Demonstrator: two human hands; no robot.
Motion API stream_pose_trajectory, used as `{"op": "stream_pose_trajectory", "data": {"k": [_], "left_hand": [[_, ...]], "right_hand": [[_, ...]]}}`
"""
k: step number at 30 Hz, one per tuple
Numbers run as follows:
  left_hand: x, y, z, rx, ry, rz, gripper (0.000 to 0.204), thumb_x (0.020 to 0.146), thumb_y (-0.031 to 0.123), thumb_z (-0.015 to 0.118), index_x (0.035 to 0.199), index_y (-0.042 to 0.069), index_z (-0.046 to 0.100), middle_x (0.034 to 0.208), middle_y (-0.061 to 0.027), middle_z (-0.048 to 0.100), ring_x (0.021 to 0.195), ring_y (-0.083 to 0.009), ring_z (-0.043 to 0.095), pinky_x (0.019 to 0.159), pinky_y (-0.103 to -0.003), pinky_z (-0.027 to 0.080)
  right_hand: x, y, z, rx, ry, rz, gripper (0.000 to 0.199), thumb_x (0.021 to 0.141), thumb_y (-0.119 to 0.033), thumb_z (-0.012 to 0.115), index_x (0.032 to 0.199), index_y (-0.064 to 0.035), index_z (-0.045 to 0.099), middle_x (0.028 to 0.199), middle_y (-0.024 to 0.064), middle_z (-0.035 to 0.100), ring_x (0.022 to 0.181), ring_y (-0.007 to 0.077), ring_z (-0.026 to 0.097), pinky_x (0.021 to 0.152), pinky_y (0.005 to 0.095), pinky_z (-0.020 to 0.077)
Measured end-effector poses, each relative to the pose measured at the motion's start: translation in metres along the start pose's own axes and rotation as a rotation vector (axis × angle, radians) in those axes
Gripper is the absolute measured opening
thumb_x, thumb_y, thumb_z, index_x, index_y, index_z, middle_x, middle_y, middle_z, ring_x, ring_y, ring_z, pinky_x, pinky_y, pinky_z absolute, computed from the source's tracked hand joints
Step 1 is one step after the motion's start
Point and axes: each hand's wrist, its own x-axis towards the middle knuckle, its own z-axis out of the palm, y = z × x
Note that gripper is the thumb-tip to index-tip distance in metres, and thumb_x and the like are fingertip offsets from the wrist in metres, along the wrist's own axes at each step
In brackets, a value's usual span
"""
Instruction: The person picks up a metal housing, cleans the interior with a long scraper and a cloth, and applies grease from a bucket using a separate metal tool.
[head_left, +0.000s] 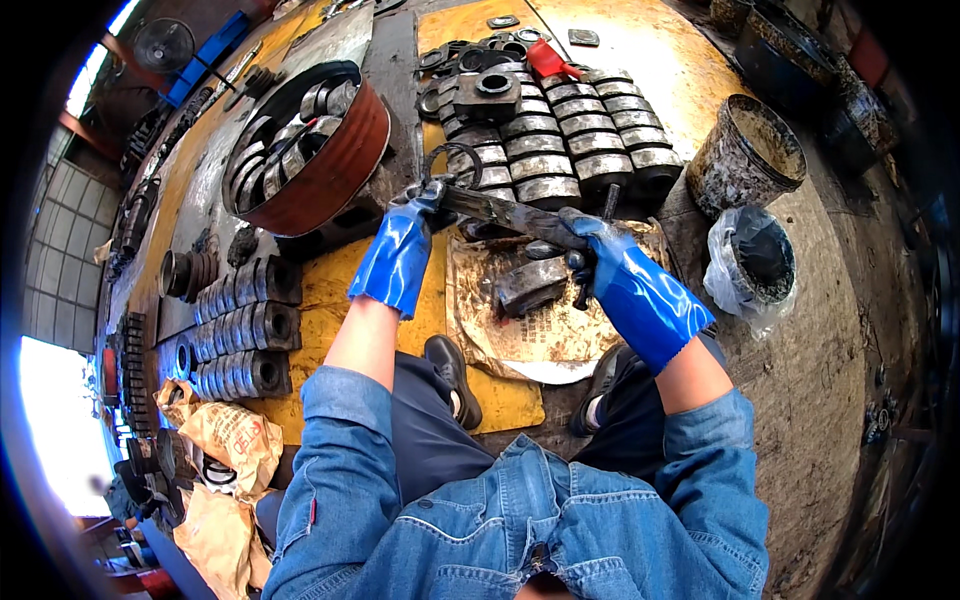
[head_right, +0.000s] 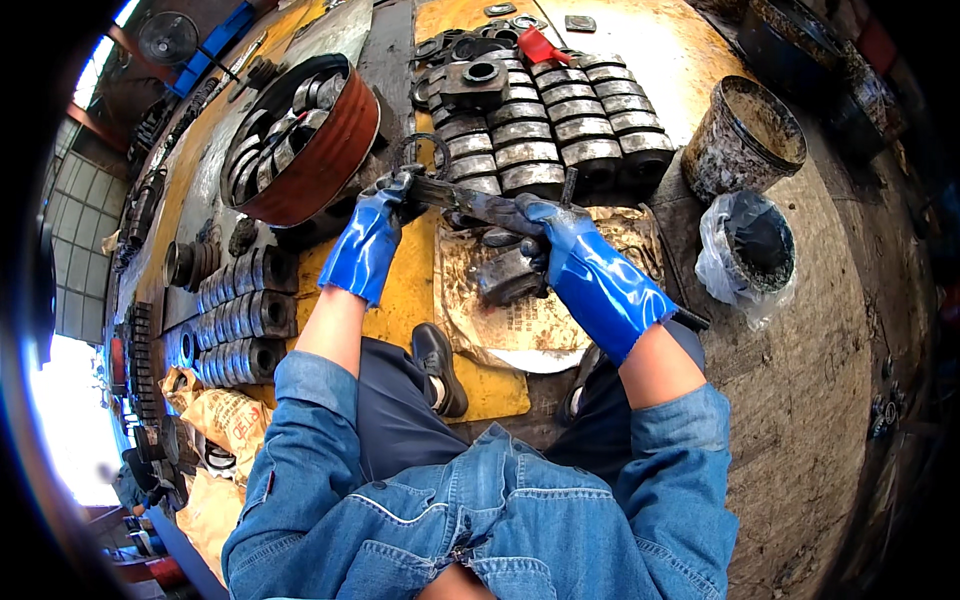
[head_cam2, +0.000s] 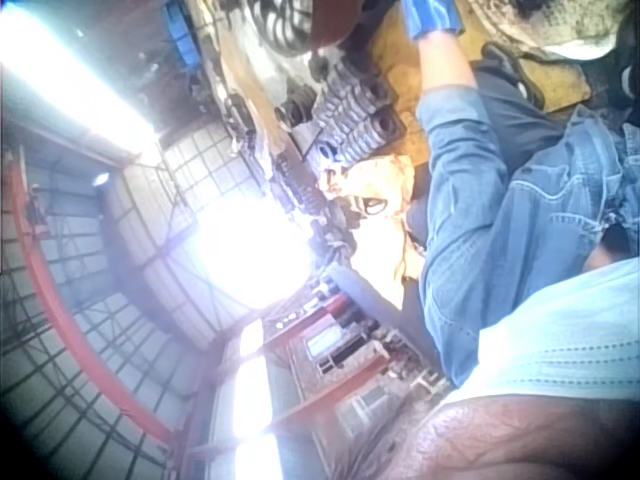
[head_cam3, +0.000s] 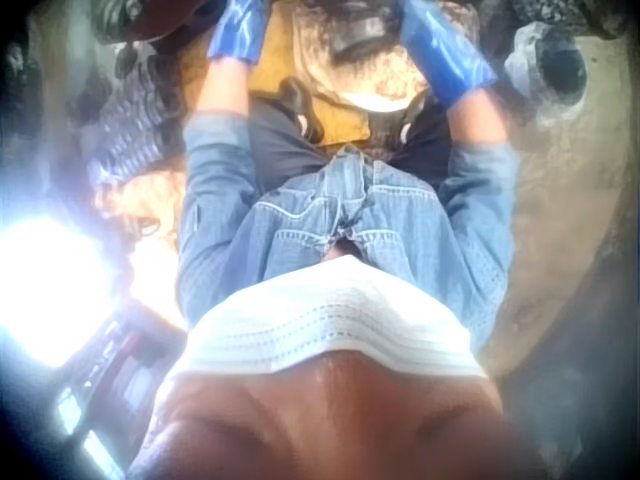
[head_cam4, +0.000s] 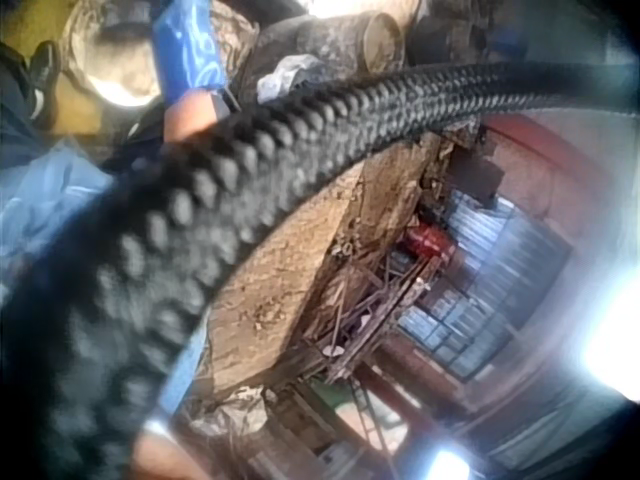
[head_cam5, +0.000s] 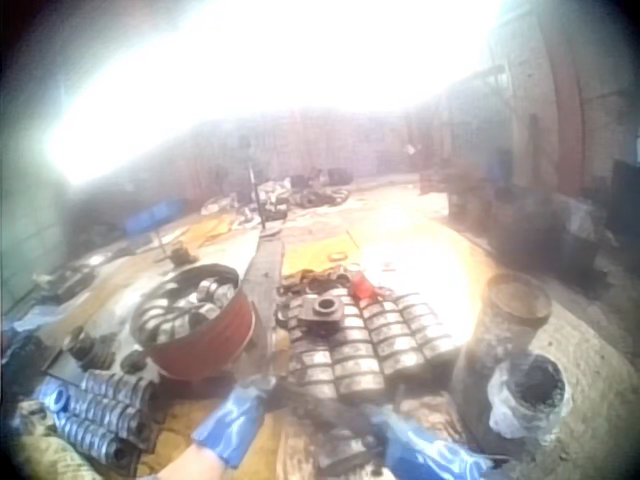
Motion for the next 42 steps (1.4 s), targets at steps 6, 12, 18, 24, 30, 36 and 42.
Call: {"op": "stream_pose_trajectory", "data": {"k": [6,12,18,24,30,36,42], "left_hand": [[0.016,-0.008,-0.01,0.225,0.009,0.165,0.024,0.089,0.022,0.072,0.108,0.007,0.072,0.092,-0.0005,0.07,0.082,-0.011,0.063,0.066,-0.029,0.054],[0.002,-0.012,-0.007,0.391,0.031,0.249,0.023,0.089,0.021,0.072,0.105,0.005,0.072,0.085,0.0015,0.067,0.074,-0.009,0.057,0.063,-0.027,0.049],[0.009,-0.013,0.004,0.385,0.097,0.162,0.027,0.089,0.026,0.072,0.107,0.006,0.071,0.086,0.0002,0.068,0.074,-0.0108,0.059,0.063,-0.028,0.05],[0.005,-0.01,-0.013,0.295,0.082,0.098,0.031,0.088,0.026,0.074,0.11,0.005,0.067,0.091,-0.0031,0.069,0.077,-0.013,0.061,0.067,-0.029,0.052],[0.0,-0.007,-0.017,0.185,0.059,0.013,0.032,0.087,0.026,0.075,0.11,0.005,0.067,0.091,-0.0036,0.069,0.078,-0.0131,0.062,0.067,-0.029,0.052],[-0.02,0.005,-0.03,0.128,0.051,0.018,0.03,0.088,0.026,0.074,0.109,0.005,0.067,0.09,-0.0032,0.07,0.077,-0.0128,0.062,0.066,-0.028,0.051],[-0.028,0.009,-0.04,0.114,0.062,0.038,0.028,0.088,0.026,0.074,0.108,0.005,0.068,0.089,-0.0027,0.07,0.076,-0.0126,0.063,0.064,-0.028,0.051]], "right_hand": [[-0.023,-0.001,0.012,-0.36,0.04,-0.221,0.027,0.092,-0.029,0.065,0.107,-0.0063,0.068,0.085,0.0053,0.068,0.059,0.0106,0.055,0.048,0.026,0.0418],[-0.031,0.006,0.026,-0.887,0.018,-0.41,0.023,0.095,-0.027,0.062,0.099,-0.0041,0.067,0.074,0.0004,0.062,0.068,0.008,0.059,0.06,0.0261,0.0482],[0.027,0.049,-0.005,-1.106,-0.21,-0.41,0.077,0.069,-0.028,0.086,0.136,-0.0174,0.05,0.117,0.0146,0.064,0.097,0.0319,0.066,0.081,0.0408,0.0541],[-0.024,0.041,0.029,-1.719,0.085,-0.692,0.065,0.074,-0.02,0.077,0.133,-0.0296,0.054,0.108,0.0171,0.065,0.096,0.0394,0.065,0.078,0.0471,0.0544],[-0.01,0.027,-0.002,-1.846,0.053,-0.954,0.073,0.073,-0.005,0.071,0.138,-0.0298,0.049,0.107,0.0139,0.066,0.088,0.0374,0.065,0.072,0.0458,0.0543],[-0.009,0.009,-0.025,-1.987,-0.075,-1.19,0.071,0.071,-0.005,0.068,0.138,-0.0233,0.051,0.105,0.0118,0.064,0.084,0.0343,0.064,0.069,0.0453,0.0528],[-0.029,-0.009,-0.023,-2.032,-0.211,-1.19,0.075,0.06,-0.007,0.077,0.132,-0.0137,0.057,0.113,0.0123,0.064,0.092,0.0344,0.064,0.075,0.0425,0.0532]]}}
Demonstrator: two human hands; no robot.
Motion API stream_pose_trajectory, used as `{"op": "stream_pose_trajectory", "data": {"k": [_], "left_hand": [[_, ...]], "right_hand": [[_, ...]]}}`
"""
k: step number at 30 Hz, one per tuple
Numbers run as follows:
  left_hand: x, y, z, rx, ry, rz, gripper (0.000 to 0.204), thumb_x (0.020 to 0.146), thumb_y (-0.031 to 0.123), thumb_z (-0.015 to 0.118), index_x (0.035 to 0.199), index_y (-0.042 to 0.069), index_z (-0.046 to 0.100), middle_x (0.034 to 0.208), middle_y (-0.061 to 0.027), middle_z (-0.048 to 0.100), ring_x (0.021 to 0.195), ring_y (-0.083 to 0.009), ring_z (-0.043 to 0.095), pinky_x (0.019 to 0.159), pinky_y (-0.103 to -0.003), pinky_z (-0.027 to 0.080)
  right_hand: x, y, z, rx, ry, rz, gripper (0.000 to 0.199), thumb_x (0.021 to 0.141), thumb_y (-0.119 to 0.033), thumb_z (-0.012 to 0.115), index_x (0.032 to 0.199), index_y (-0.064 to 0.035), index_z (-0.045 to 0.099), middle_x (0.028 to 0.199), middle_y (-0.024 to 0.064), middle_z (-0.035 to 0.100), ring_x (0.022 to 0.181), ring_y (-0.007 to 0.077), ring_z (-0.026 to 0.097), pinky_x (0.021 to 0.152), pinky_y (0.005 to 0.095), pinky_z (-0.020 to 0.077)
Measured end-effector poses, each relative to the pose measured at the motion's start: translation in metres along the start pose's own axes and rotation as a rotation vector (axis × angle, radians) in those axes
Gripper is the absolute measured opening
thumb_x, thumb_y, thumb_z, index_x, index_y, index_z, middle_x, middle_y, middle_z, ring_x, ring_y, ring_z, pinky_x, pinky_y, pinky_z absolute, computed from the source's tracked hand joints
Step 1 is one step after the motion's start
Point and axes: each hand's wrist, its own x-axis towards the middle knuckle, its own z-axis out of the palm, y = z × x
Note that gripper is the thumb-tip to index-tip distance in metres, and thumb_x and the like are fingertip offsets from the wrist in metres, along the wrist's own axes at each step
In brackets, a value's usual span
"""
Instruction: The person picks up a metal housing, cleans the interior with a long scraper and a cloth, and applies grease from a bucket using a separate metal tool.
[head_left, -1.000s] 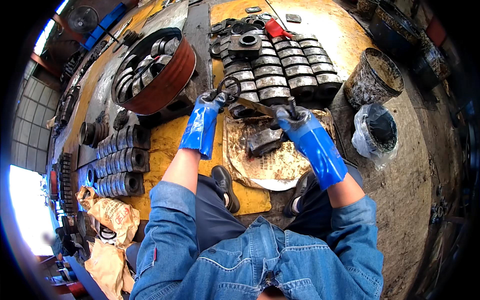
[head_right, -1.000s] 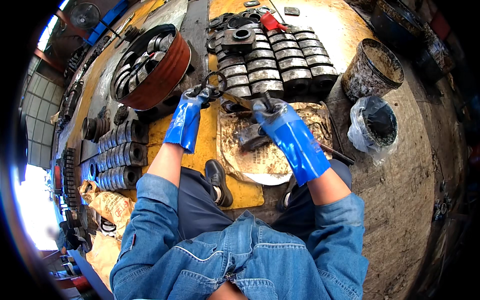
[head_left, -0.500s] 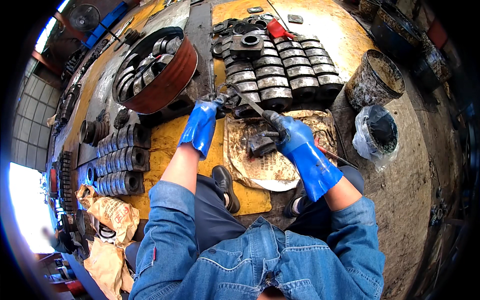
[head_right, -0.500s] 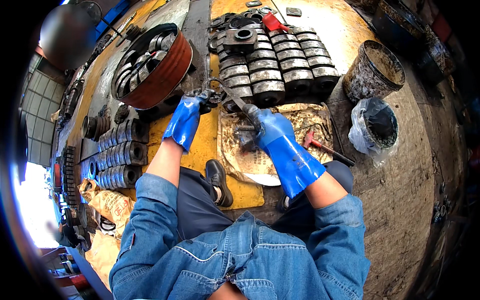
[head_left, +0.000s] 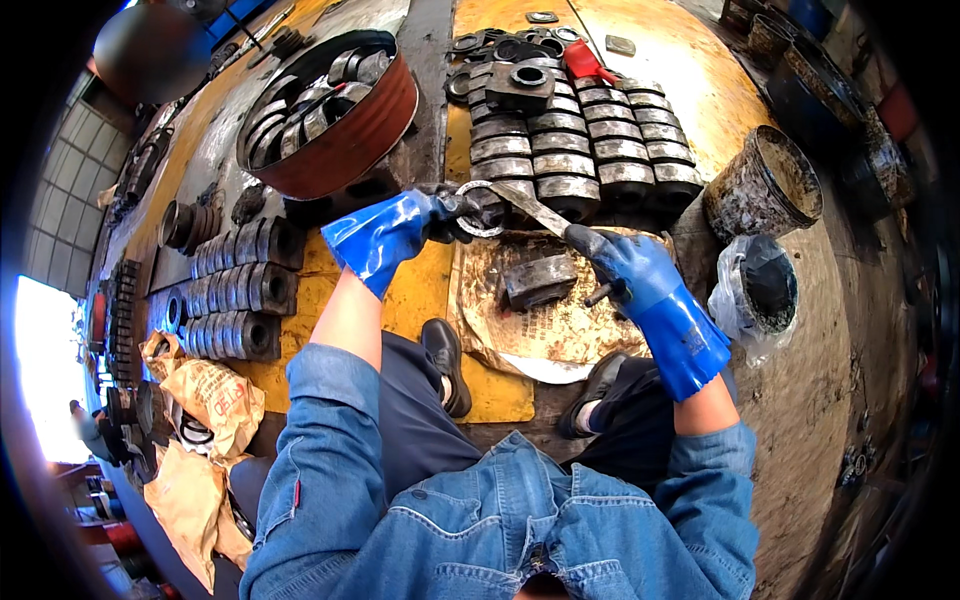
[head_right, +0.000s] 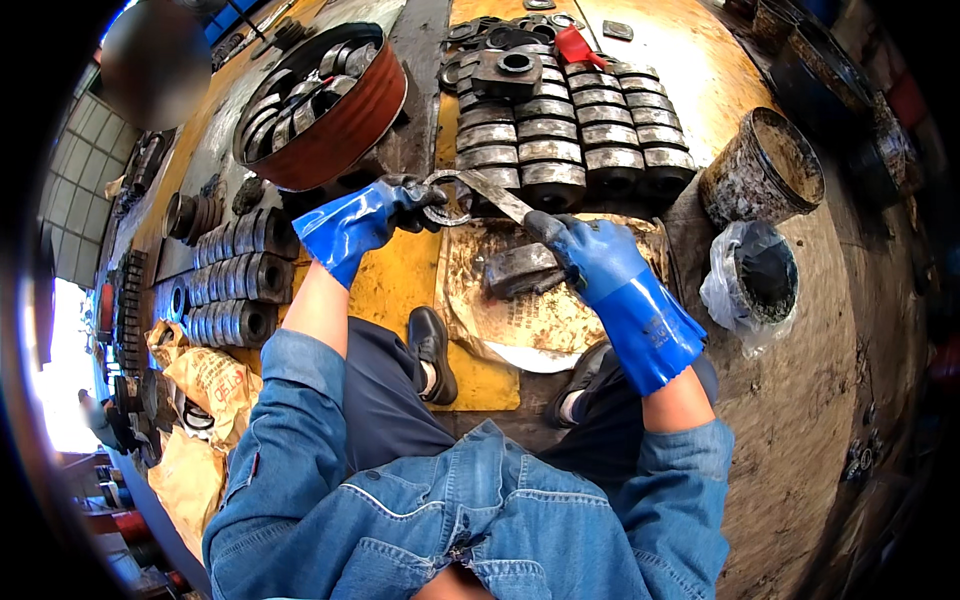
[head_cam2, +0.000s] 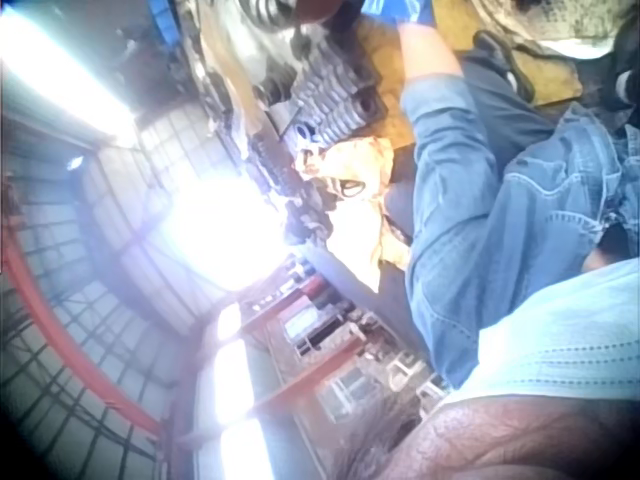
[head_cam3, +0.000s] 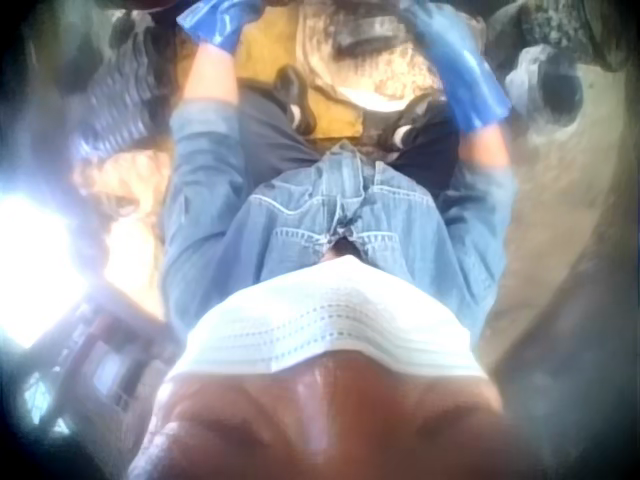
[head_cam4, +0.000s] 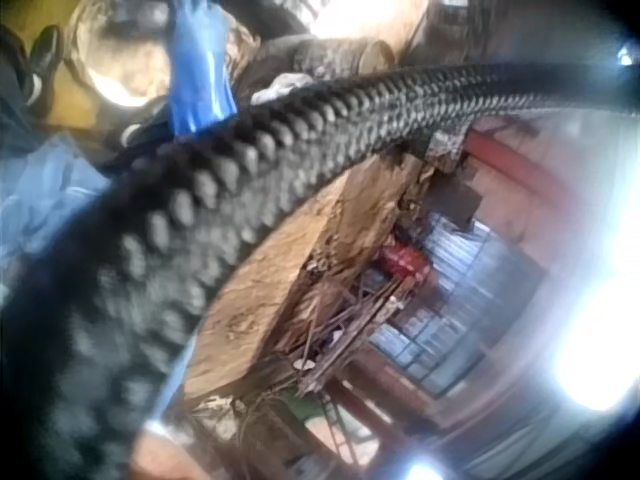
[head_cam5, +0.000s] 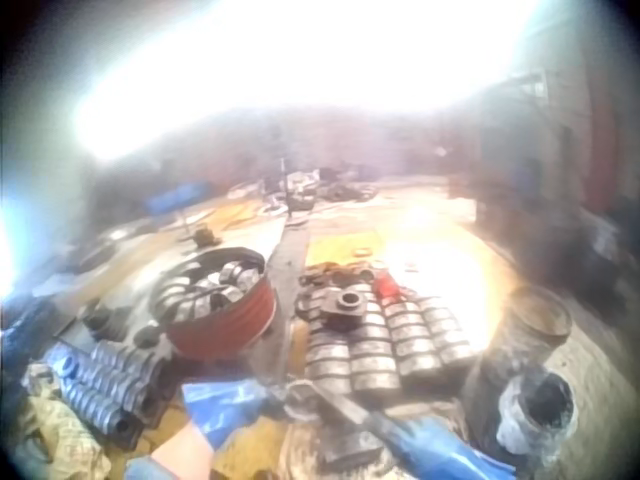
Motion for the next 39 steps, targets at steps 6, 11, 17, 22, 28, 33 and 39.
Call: {"op": "stream_pose_trajectory", "data": {"k": [6,11,17,22,28,33,39], "left_hand": [[-0.002,0.005,-0.002,0.026,0.004,0.018,0.027,0.089,0.026,0.073,0.106,0.006,0.069,0.088,-0.0023,0.07,0.076,-0.0123,0.064,0.062,-0.027,0.05],[0.001,0.003,0.013,0.086,-0.017,0.042,0.026,0.089,0.026,0.072,0.105,0.006,0.069,0.087,-0.002,0.07,0.075,-0.0121,0.064,0.061,-0.026,0.05],[0.016,-0.005,0.046,0.304,-0.021,0.131,0.024,0.09,0.026,0.072,0.104,0.007,0.07,0.086,-0.0016,0.07,0.074,-0.0118,0.065,0.059,-0.026,0.049],[0.03,-0.017,0.053,0.464,0.052,0.13,0.023,0.09,0.026,0.071,0.103,0.007,0.07,0.085,-0.0012,0.07,0.074,-0.0116,0.065,0.058,-0.025,0.049],[0.041,-0.03,0.057,0.461,0.018,0.2,0.021,0.09,0.025,0.072,0.101,0.007,0.071,0.083,-0.0004,0.07,0.072,-0.0098,0.063,0.057,-0.025,0.048],[0.055,-0.036,0.045,0.534,-0.047,0.349,0.014,0.088,0.005,0.069,0.102,0.003,0.071,0.087,-0.0017,0.071,0.078,-0.0116,0.063,0.069,-0.028,0.052],[0.04,-0.029,0.06,0.514,-0.063,0.416,0.02,0.084,-0.007,0.067,0.104,-0.003,0.068,0.099,-0.0074,0.071,0.088,-0.0132,0.064,0.081,-0.027,0.052]], "right_hand": [[0.0,0.001,0.001,-0.065,0.109,-0.102,0.067,0.076,-0.004,0.066,0.139,-0.0221,0.051,0.107,0.0082,0.068,0.081,0.03,0.066,0.067,0.042,0.0538],[0.003,-0.009,0.013,0.045,0.243,0.01,0.063,0.08,-0.005,0.063,0.139,-0.0228,0.049,0.099,0.0102,0.067,0.076,0.0305,0.065,0.062,0.0436,0.0528],[0.008,-0.02,0.034,0.084,0.235,0.091,0.065,0.074,-0.017,0.072,0.135,-0.0149,0.05,0.093,0.0116,0.063,0.067,0.0306,0.061,0.055,0.0427,0.0509],[0.02,-0.043,0.05,0.01,0.217,0.116,0.088,0.065,-0.023,0.079,0.144,-0.0143,0.042,0.096,0.0119,0.061,0.07,0.0315,0.062,0.057,0.0431,0.0527],[0.042,-0.036,0.031,1.493,0.232,0.745,0.042,0.088,-0.008,0.058,0.13,-0.0061,0.055,0.108,0.0103,0.067,0.069,0.0164,0.061,0.054,0.0264,0.0444],[0.038,-0.014,0.023,1.676,0.386,0.68,0.026,0.095,-0.016,0.06,0.115,0.0005,0.064,0.088,0.0057,0.066,0.071,0.012,0.058,0.062,0.024,0.0476],[0.029,-0.008,0.018,1.214,0.335,0.698,0.032,0.092,-0.02,0.066,0.117,0.0005,0.065,0.083,0.0048,0.068,0.076,0.0103,0.058,0.068,0.0261,0.0499]]}}
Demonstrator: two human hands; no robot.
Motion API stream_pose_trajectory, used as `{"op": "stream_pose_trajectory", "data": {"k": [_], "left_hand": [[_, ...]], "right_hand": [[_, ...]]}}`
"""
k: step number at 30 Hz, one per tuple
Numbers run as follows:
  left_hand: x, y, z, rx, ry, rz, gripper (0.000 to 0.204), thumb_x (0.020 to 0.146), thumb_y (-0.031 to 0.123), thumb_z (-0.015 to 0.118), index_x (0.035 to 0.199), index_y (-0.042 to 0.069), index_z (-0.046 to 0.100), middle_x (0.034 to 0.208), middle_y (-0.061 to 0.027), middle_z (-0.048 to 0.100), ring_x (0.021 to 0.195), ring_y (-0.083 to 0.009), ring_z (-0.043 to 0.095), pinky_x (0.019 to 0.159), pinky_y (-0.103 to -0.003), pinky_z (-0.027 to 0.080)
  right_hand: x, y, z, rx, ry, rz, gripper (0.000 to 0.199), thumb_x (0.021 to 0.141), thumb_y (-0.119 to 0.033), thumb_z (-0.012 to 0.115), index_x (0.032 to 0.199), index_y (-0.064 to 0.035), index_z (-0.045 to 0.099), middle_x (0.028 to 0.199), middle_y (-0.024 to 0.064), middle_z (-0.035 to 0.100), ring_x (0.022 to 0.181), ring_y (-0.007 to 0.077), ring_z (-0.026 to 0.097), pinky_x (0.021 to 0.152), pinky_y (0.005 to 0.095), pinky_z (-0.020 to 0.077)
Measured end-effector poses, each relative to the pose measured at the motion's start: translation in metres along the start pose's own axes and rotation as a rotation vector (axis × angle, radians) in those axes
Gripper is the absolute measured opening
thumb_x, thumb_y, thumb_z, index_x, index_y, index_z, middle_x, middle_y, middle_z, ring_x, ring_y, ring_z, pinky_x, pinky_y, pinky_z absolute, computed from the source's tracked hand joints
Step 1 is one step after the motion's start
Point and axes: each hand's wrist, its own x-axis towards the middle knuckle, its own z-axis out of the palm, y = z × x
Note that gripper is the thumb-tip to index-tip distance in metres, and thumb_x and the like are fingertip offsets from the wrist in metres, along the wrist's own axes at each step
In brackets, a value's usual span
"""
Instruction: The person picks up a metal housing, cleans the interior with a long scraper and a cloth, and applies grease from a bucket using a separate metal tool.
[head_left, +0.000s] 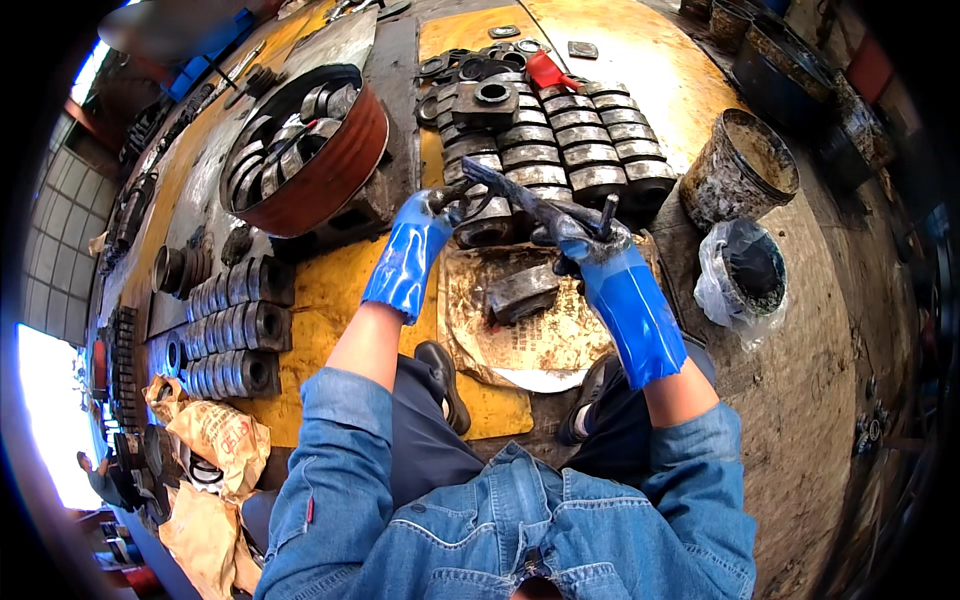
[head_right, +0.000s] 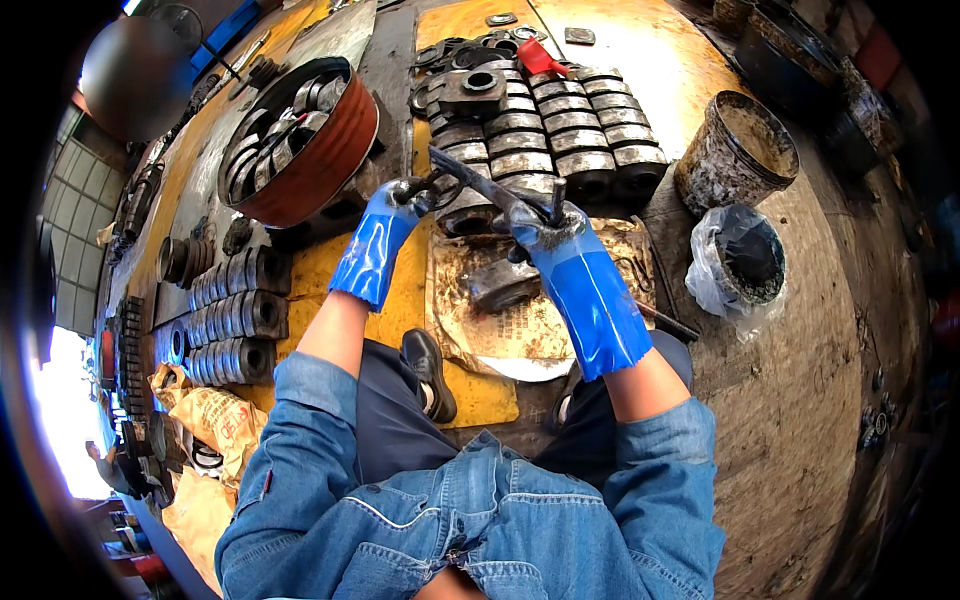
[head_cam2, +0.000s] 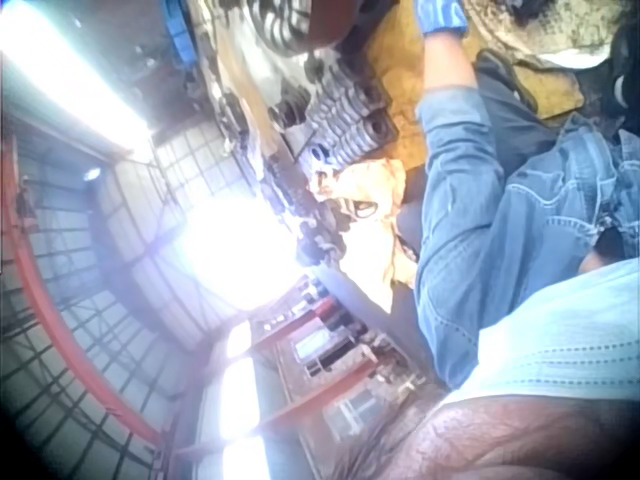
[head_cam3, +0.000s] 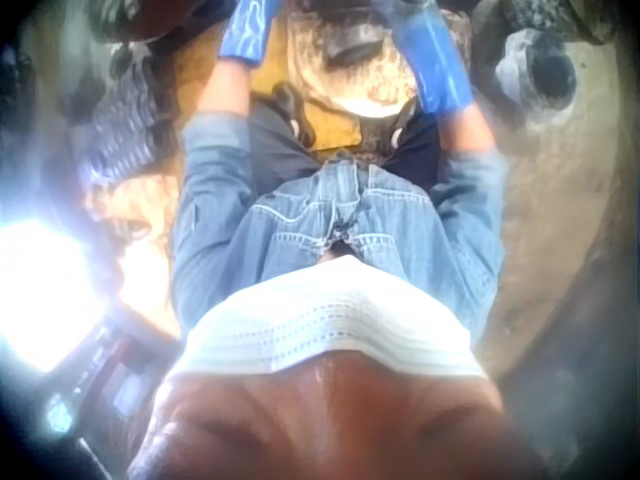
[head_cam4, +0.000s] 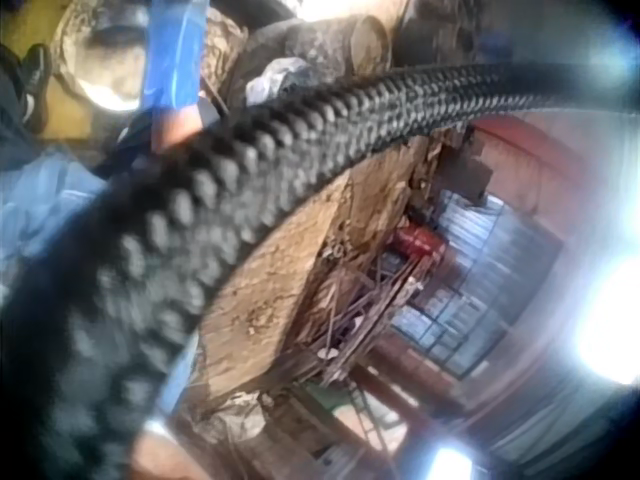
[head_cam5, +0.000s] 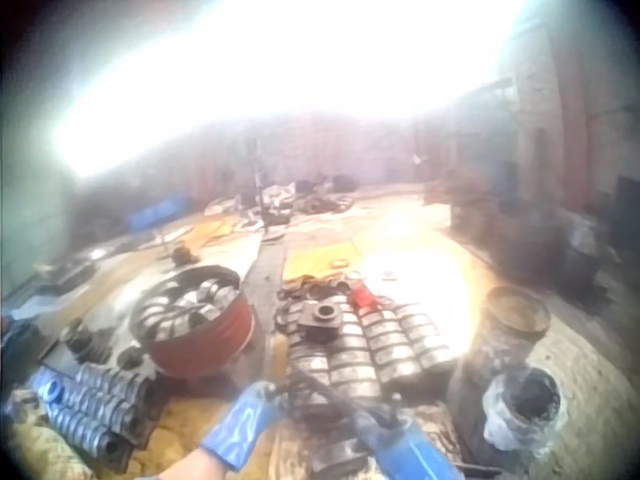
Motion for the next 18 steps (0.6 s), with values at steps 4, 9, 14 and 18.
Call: {"op": "stream_pose_trajectory", "data": {"k": [4,9,14,18], "left_hand": [[-0.001,0.014,0.005,-0.172,0.104,-0.012,0.02,0.086,0.001,0.07,0.105,-0.002,0.069,0.096,-0.0032,0.069,0.085,-0.011,0.061,0.08,-0.026,0.051],[0.0,0.009,-0.013,-0.286,0.155,0.052,0.028,0.085,0.006,0.073,0.112,-0.002,0.067,0.096,-0.0042,0.07,0.087,-0.0127,0.062,0.084,-0.028,0.05],[-0.01,0.045,0.01,-0.036,0.052,0.247,0.022,0.087,-0.003,0.063,0.109,-0.002,0.067,0.097,-0.0036,0.069,0.085,-0.0099,0.061,0.078,-0.025,0.05],[-0.003,0.036,0.014,-0.162,-0.153,0.275,0.033,0.085,-0.013,0.057,0.116,-0.005,0.064,0.099,-0.0055,0.069,0.087,-0.0116,0.063,0.077,-0.022,0.051]], "right_hand": [[0.0,-0.004,-0.01,0.124,0.067,0.06,0.033,0.092,-0.021,0.068,0.117,-0.0012,0.067,0.087,0.0055,0.069,0.077,0.01,0.059,0.068,0.0259,0.05],[-0.033,-0.03,0.003,0.45,0.1,0.08,0.023,0.089,-0.025,0.07,0.096,-0.0037,0.069,0.08,0.0026,0.067,0.07,0.0105,0.059,0.063,0.0245,0.0484],[-0.031,-0.024,-0.003,0.64,-0.011,0.275,0.022,0.088,-0.028,0.07,0.087,-0.0072,0.064,0.073,0.0007,0.063,0.064,0.0106,0.057,0.059,0.0251,0.0474],[-0.004,-0.015,0.001,0.853,-0.041,0.432,0.024,0.088,-0.031,0.069,0.08,-0.01,0.061,0.067,-0.0008,0.06,0.059,0.0106,0.055,0.056,0.0256,0.0465]]}}
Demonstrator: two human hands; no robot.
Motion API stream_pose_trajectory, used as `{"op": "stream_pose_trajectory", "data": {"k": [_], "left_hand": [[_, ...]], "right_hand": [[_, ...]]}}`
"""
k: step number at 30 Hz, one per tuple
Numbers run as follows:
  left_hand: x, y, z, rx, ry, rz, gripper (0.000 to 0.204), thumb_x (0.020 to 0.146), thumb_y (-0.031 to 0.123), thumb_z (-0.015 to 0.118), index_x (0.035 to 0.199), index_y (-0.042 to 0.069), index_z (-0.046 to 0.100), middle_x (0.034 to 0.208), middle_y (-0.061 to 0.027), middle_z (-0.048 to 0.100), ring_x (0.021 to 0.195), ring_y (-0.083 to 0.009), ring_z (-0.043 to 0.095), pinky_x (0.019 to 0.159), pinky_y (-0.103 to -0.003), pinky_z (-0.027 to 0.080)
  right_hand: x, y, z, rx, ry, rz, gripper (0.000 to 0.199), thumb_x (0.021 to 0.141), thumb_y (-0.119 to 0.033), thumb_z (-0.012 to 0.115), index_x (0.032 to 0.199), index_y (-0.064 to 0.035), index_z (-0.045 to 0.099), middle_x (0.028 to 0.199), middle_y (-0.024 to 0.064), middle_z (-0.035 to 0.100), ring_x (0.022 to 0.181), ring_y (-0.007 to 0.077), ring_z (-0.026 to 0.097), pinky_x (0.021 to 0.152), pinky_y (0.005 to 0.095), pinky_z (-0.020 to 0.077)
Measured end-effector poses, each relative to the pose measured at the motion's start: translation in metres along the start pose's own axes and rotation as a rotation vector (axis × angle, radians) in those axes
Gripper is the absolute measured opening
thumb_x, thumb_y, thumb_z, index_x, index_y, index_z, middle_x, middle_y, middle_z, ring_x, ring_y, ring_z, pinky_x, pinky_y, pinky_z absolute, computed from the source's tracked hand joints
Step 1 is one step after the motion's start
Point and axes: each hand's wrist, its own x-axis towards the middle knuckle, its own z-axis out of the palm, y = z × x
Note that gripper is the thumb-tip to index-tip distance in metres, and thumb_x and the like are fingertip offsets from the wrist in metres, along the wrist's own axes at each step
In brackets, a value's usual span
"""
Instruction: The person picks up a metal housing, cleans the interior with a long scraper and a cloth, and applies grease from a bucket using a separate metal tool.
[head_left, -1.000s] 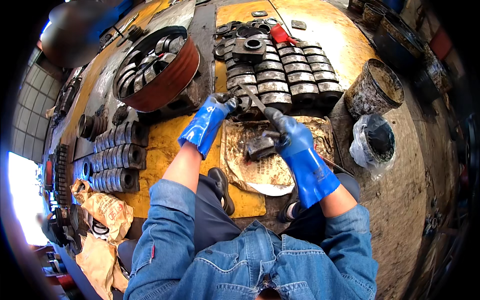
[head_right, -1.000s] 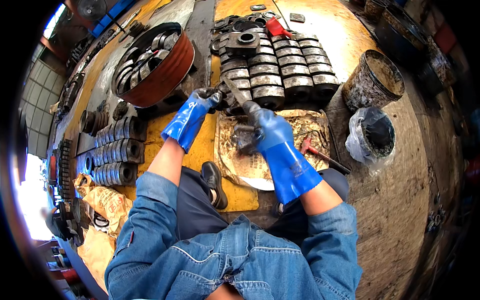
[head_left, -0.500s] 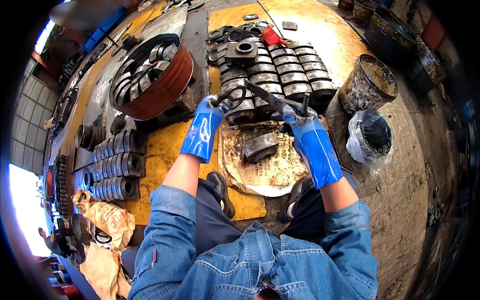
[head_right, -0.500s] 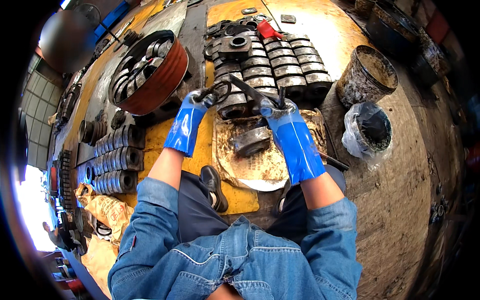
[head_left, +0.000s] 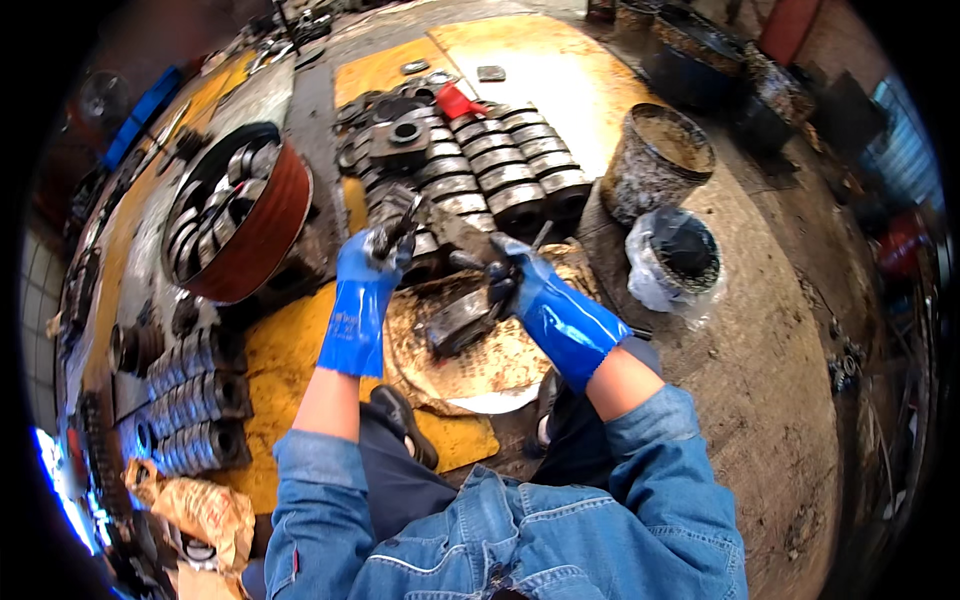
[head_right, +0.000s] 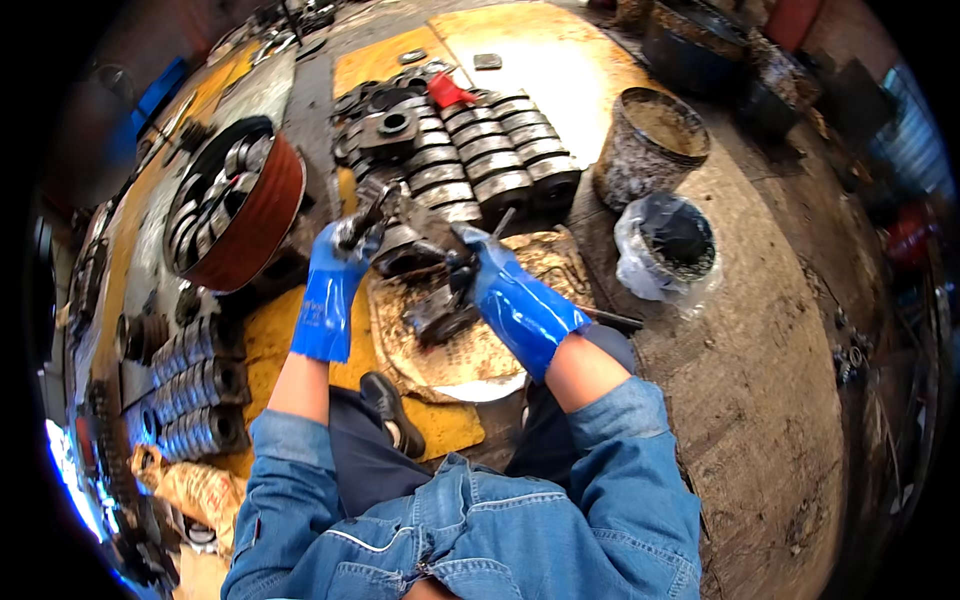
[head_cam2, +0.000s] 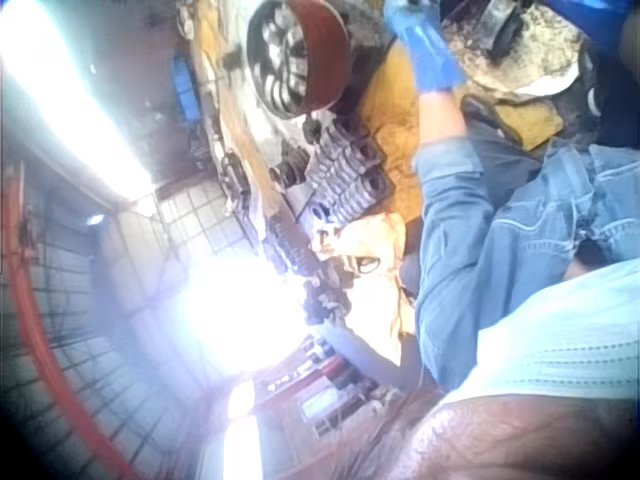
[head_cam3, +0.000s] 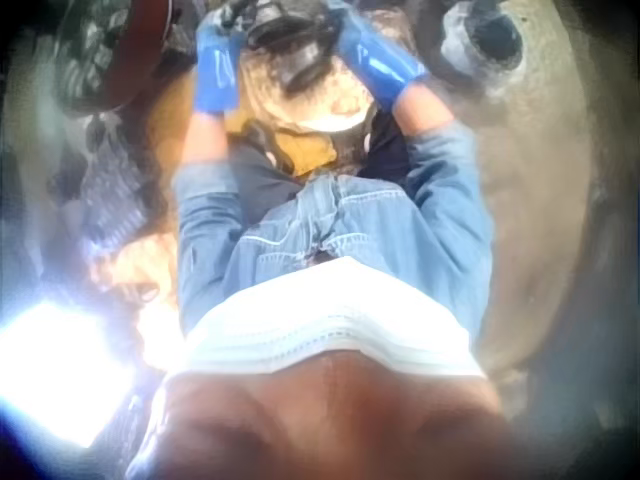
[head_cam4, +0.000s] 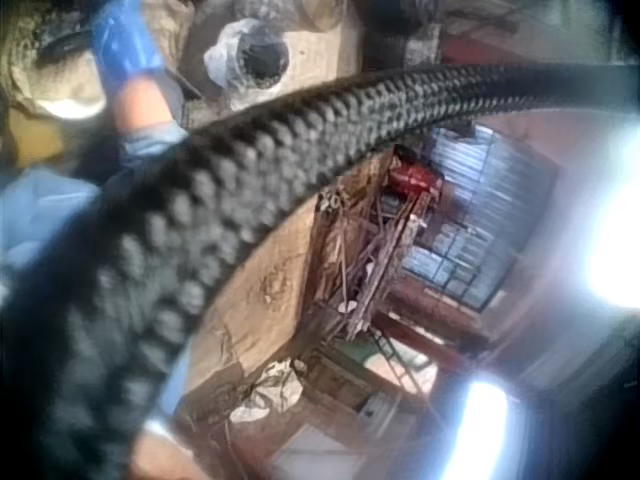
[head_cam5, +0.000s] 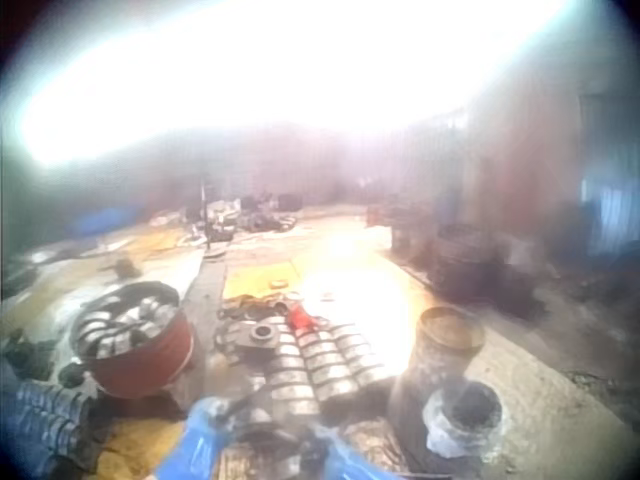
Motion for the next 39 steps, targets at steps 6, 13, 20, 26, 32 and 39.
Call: {"op": "stream_pose_trajectory", "data": {"k": [6,13,20,26,32,39], "left_hand": [[-0.014,0.05,0.033,0.281,-0.024,-0.038,0.039,0.078,-0.012,0.063,0.114,0.002,0.068,0.105,-0.0075,0.071,0.091,-0.014,0.065,0.081,-0.027,0.053],[-0.014,0.061,0.024,0.092,0.001,-0.158,0.036,0.08,0.006,0.074,0.114,0.001,0.067,0.105,-0.013,0.072,0.092,-0.021,0.068,0.085,-0.032,0.052],[-0.012,0.072,0.008,0.532,-0.004,-0.155,0.043,0.082,0.023,0.075,0.119,0.003,0.066,0.103,-0.0168,0.072,0.097,-0.0232,0.069,0.084,-0.034,0.053],[-0.017,0.05,0.002,0.516,0.124,-0.217,0.026,0.083,0.024,0.074,0.098,0.003,0.071,0.087,-0.0125,0.074,0.077,-0.0177,0.068,0.071,-0.035,0.052],[-0.022,0.071,-0.002,0.603,0.106,-0.292,0.028,0.086,0.03,0.07,0.1,0.006,0.071,0.089,-0.0148,0.072,0.081,-0.0289,0.069,0.074,-0.036,0.052],[-0.012,0.077,-0.002,0.677,0.093,-0.315,0.033,0.087,0.036,0.066,0.105,0.008,0.07,0.093,-0.0186,0.07,0.086,-0.0363,0.066,0.077,-0.04,0.052]], "right_hand": [[0.003,-0.043,-0.037,0.156,0.08,-0.05,0.03,0.087,-0.034,0.069,0.069,-0.0141,0.055,0.058,-0.003,0.055,0.052,0.0107,0.053,0.051,0.0264,0.0452],[0.028,-0.2,-0.101,0.388,0.4,-0.464,0.015,0.088,-0.024,0.064,0.092,-0.0101,0.062,0.073,0.003,0.06,0.066,0.0187,0.059,0.066,0.0345,0.0534],[0.024,-0.224,-0.208,0.387,0.557,-0.705,0.015,0.093,-0.018,0.06,0.103,-0.0062,0.061,0.092,0.0093,0.064,0.074,0.0152,0.061,0.059,0.0271,0.052],[0.012,-0.138,-0.183,0.342,0.804,-0.174,0.023,0.093,-0.036,0.059,0.085,-0.015,0.06,0.068,-0.0008,0.065,0.042,0.0142,0.049,0.042,0.0278,0.041],[0.011,-0.079,-0.112,-0.289,0.562,-0.286,0.026,0.09,-0.035,0.066,0.102,-0.0124,0.063,0.08,0.0045,0.067,0.056,0.017,0.059,0.046,0.0291,0.0473],[0.019,0.039,-0.123,-1.546,0.072,-0.13,0.027,0.092,-0.029,0.061,0.108,-0.0075,0.068,0.082,0.0074,0.069,0.071,0.0164,0.063,0.059,0.0347,0.0503]]}}
